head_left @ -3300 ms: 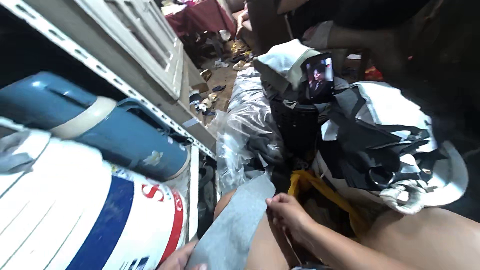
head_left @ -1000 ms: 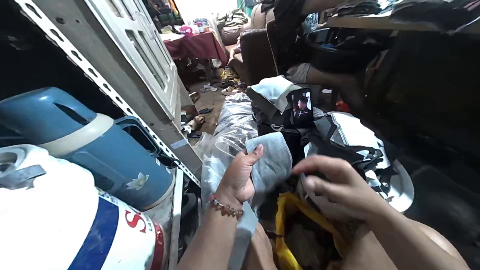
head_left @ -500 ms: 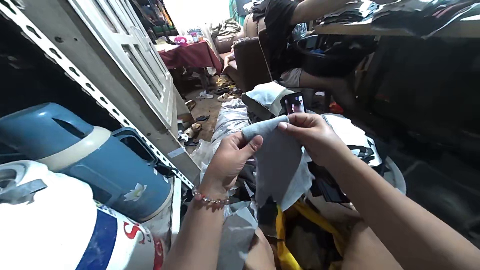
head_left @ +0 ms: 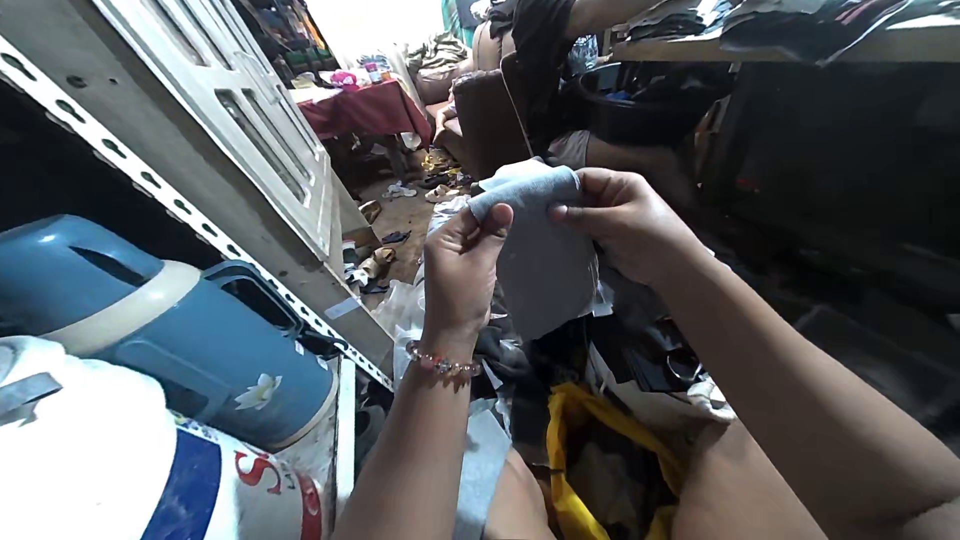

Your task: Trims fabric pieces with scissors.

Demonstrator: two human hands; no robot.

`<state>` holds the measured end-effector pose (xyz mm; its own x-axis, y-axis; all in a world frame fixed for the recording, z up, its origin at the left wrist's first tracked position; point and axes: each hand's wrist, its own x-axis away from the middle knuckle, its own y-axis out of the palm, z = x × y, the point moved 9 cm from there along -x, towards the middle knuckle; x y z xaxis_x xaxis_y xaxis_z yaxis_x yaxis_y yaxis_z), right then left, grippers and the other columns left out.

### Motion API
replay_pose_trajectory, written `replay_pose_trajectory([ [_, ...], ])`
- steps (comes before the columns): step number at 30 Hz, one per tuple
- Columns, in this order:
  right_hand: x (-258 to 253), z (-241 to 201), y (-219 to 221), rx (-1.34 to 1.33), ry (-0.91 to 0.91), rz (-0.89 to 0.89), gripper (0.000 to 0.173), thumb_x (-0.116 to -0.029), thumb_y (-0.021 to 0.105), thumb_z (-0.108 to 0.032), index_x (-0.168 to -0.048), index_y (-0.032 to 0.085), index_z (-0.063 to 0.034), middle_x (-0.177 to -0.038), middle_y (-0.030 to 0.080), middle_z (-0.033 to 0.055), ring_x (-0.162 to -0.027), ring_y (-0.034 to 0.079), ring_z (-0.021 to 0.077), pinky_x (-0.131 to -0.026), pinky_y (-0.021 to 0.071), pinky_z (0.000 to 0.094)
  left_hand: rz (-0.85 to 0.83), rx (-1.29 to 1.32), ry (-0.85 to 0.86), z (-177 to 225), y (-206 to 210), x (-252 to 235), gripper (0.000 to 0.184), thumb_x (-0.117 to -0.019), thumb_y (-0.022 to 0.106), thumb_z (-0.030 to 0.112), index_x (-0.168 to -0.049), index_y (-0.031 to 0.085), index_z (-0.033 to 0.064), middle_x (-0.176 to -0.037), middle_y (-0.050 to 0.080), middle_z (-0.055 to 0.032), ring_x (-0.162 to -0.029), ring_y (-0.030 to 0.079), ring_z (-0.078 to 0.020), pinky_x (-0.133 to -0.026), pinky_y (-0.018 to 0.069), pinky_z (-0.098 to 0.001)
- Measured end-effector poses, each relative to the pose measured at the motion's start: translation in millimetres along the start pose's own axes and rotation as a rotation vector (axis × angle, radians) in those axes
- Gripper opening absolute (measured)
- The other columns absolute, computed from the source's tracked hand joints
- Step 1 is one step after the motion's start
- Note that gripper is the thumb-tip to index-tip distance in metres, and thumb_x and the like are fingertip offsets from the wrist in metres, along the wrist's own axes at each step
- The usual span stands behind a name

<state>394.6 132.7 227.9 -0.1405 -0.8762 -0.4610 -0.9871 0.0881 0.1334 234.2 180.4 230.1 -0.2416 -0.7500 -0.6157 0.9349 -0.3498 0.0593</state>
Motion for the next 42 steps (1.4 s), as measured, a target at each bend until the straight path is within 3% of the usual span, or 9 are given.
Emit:
replay_pose_trajectory([
  [10, 5.0, 14.0, 7.3, 0.018, 0.045, -0.141, 0.031, -0.0905, 0.064, 0.005, -0.12, 0.061, -0.004, -0.1, 0.071, 0.0014, -0.09, 0.069, 0.0057, -0.083, 0.0596, 0.025, 0.168, 0.304, -0.233, -9.0, 3.9, -7.6, 0.017, -0.1051, 0.056, 0.019, -0.106, 0.07, 0.01, -0.093, 0.074, -0.0007, -0.087, 0.073, -0.0107, -0.081, 0.063, -0.0326],
  [16, 25.6, 51.4, 8.4, -0.039, 0.235, -0.274, 0.02, -0.0916, 0.061, 0.004, -0.109, 0.064, -0.0052, -0.091, 0.072, -0.001, -0.082, 0.07, 0.0048, -0.078, 0.0601, 0.0249, 0.108, 0.332, -0.343, -13.0, 4.8, -9.8, 0.018, -0.1072, 0.05, 0.02, -0.121, 0.06, 0.0147, -0.102, 0.071, 0.0004, -0.095, 0.071, -0.0099, -0.086, 0.0613, -0.0316],
  [20, 25.8, 74.6, 0.8, 0.015, 0.17, -0.125, 0.015, -0.0912, 0.065, 0.002, -0.105, 0.067, -0.0025, -0.089, 0.072, 0.001, -0.081, 0.069, 0.0048, -0.077, 0.0598, 0.0249, 0.149, 0.317, -0.378, -15.8, 1.3, -10.5, 0.015, -0.1048, 0.055, 0.014, -0.116, 0.064, 0.0128, -0.099, 0.072, 0.0, -0.092, 0.071, -0.01, -0.084, 0.0614, -0.0309],
  [24, 23.7, 86.9, -1.0, 0.132, 0.064, -0.129, 0.019, -0.0884, 0.071, -0.01, -0.105, 0.073, -0.002, -0.123, 0.06, 0.0084, -0.112, 0.06, 0.0095, -0.092, 0.0542, 0.0259, 0.143, 0.363, -0.379, -11.8, 1.5, -10.0, 0.013, -0.1048, 0.055, 0.015, -0.109, 0.067, 0.0114, -0.095, 0.073, -0.0012, -0.089, 0.072, -0.0107, -0.081, 0.0624, -0.031],
  [25, 24.5, 89.6, 1.5, 0.087, 0.064, -0.175, 0.019, -0.0887, 0.07, -0.01, -0.107, 0.073, -0.0028, -0.123, 0.062, 0.0065, -0.111, 0.061, 0.0079, -0.092, 0.0543, 0.0258, 0.139, 0.367, -0.378, -10.7, 0.7, -10.3, 0.013, -0.1048, 0.055, 0.016, -0.107, 0.067, 0.0109, -0.094, 0.073, -0.0019, -0.088, 0.072, -0.011, -0.08, 0.0626, -0.0311],
  [27, 26.5, 94.1, 7.2, -0.04, 0.083, -0.262, 0.012, -0.0905, 0.069, -0.004, -0.101, 0.071, -0.0064, -0.099, 0.074, -0.0026, -0.09, 0.069, 0.0014, -0.082, 0.0591, 0.0229, 0.13, 0.342, -0.367, -8.7, -2.3, -11.8, 0.016, -0.1046, 0.055, 0.017, -0.105, 0.069, 0.0099, -0.093, 0.074, -0.0024, -0.086, 0.073, -0.0109, -0.079, 0.063, -0.0309],
  [30, 29.3, 98.1, 8.0, -0.103, 0.133, -0.279, 0.01, -0.0909, 0.066, 0.001, -0.096, 0.072, -0.0059, -0.085, 0.075, -0.0029, -0.079, 0.07, 0.0027, -0.077, 0.0602, 0.0234, 0.129, 0.272, -0.319, -4.7, -8.8, -14.2, 0.014, -0.1042, 0.056, 0.016, -0.106, 0.07, 0.0113, -0.092, 0.075, 0.0001, -0.086, 0.073, -0.0089, -0.079, 0.0629, -0.0291],
  [37, 26.3, 96.9, -6.7, 0.08, 0.079, -0.129, 0.007, -0.0877, 0.072, 0.001, -0.094, 0.074, 0.0004, -0.102, 0.071, 0.0036, -0.089, 0.067, 0.0051, -0.082, 0.0584, 0.0232, 0.107, 0.196, -0.264, -9.4, -16.5, -15.9, 0.011, -0.1029, 0.059, 0.015, -0.109, 0.068, 0.0116, -0.096, 0.074, 0.0009, -0.088, 0.073, -0.0101, -0.081, 0.0631, -0.0309],
  [42, 26.3, 96.4, -15.3, 0.15, 0.03, 0.006, 0.013, -0.087, 0.073, 0.001, -0.1, 0.072, -0.0014, -0.093, 0.072, 0.0035, -0.08, 0.068, 0.0061, -0.076, 0.059, 0.0255, 0.089, 0.151, -0.143, -5.9, -19.1, -20.0, 0.015, -0.1011, 0.058, 0.002, -0.109, 0.066, 0.0124, -0.096, 0.073, 0.0035, -0.088, 0.072, -0.0079, -0.08, 0.0624, -0.0291],
])
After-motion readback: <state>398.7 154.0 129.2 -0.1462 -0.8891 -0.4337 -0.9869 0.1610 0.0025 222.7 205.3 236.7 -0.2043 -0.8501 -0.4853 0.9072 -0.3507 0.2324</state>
